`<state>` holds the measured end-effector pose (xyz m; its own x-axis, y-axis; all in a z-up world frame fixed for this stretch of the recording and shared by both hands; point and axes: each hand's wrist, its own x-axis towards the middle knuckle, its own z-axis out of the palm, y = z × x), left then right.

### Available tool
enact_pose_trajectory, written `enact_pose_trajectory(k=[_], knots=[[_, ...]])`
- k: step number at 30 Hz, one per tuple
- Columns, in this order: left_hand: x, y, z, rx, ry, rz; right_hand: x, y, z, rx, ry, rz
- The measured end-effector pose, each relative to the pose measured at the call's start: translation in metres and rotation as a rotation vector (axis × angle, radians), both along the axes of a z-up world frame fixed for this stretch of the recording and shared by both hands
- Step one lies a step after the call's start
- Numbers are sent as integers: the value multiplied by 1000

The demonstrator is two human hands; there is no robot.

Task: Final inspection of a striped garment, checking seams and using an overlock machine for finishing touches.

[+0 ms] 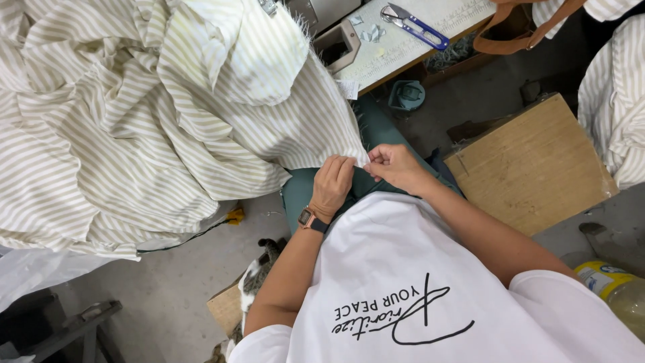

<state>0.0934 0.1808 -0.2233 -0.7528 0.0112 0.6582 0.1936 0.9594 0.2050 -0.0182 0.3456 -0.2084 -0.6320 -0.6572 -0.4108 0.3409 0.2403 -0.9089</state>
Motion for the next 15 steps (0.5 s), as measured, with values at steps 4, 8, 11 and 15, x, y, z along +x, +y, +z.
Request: enact_pose_trajectory(k=[4, 8, 11, 15], knots=[[5, -3, 16, -1, 28, 16, -14, -3, 37, 109, 105, 116], [12, -5, 42, 169, 3, 18, -20, -3, 39, 112, 29, 209], [16, -6, 66, 318, 14, 22, -34, -8, 43, 147, 116, 234], [22, -5, 74, 376, 56, -6, -55, -31, 27, 89, 251, -15]])
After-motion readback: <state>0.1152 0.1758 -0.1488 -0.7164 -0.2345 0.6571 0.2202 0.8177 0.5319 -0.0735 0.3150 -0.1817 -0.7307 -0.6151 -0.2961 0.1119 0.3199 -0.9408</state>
